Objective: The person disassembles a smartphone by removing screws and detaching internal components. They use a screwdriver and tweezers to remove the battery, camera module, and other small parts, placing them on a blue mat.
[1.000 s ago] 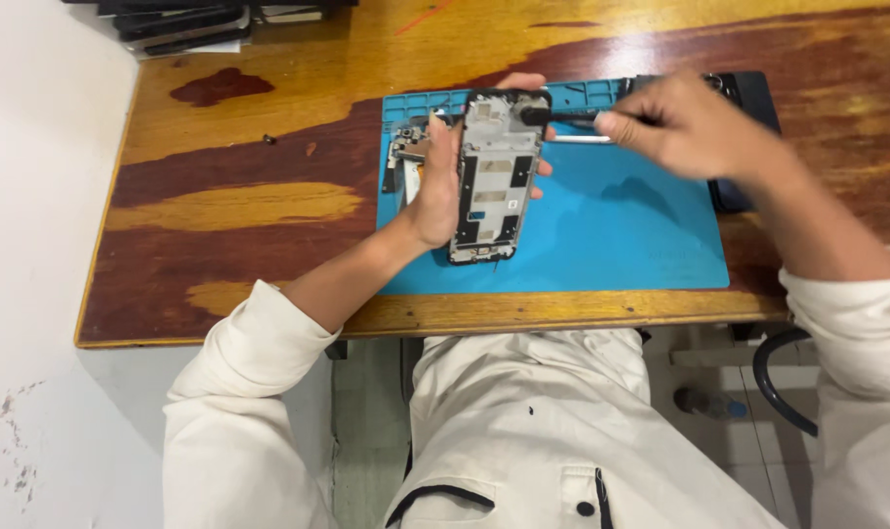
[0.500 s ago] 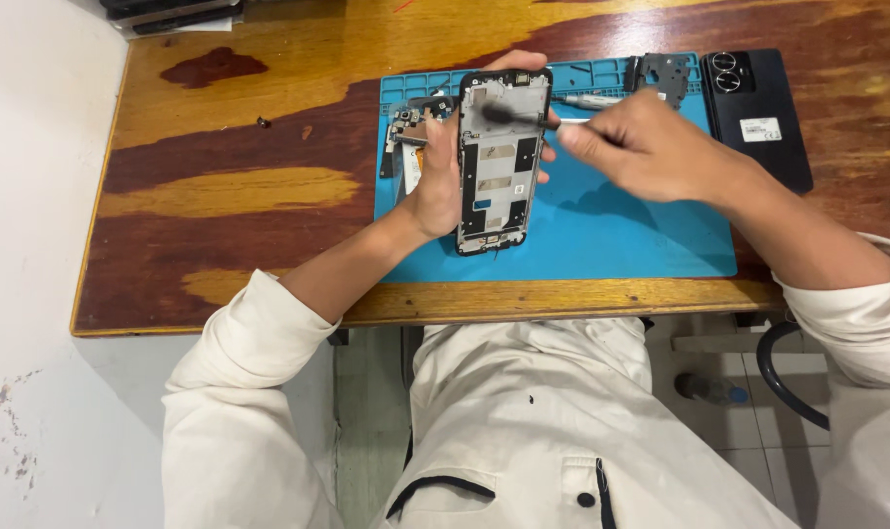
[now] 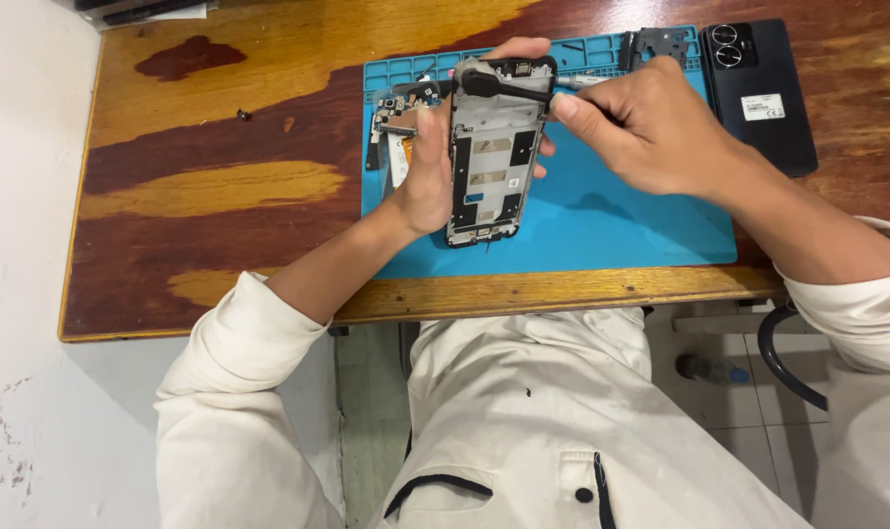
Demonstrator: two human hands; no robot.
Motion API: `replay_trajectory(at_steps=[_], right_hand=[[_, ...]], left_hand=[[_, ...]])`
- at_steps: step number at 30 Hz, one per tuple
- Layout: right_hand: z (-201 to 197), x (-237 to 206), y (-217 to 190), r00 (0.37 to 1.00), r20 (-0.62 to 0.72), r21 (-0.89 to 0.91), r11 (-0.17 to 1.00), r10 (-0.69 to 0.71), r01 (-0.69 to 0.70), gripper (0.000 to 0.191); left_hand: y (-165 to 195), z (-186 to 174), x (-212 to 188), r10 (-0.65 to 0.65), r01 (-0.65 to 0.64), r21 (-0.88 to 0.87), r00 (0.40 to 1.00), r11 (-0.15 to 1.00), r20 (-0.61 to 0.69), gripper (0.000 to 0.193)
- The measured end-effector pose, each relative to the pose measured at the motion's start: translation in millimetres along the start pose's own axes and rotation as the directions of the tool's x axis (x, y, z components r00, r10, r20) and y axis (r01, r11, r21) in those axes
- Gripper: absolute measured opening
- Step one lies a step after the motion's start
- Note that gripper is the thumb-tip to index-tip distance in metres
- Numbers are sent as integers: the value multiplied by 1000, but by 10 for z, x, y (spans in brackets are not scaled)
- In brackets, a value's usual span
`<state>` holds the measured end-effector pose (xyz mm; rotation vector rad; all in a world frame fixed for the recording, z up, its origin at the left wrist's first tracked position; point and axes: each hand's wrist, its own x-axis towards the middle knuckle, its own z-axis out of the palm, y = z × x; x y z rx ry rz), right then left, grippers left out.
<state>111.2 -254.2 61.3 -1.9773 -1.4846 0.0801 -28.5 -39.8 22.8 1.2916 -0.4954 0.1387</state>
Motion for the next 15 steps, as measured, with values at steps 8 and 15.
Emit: replay_trajectory(at_steps=[8, 15], right_hand=[[-253, 1, 470, 984, -87, -102, 984, -154, 145, 40], [-225, -179, 685, 945, -322, 447, 890, 61, 94, 47]], left_hand=[[7, 84, 7, -130, 127, -214, 991, 969, -2, 106], [480, 295, 1, -154, 154, -246, 988, 957, 17, 99]])
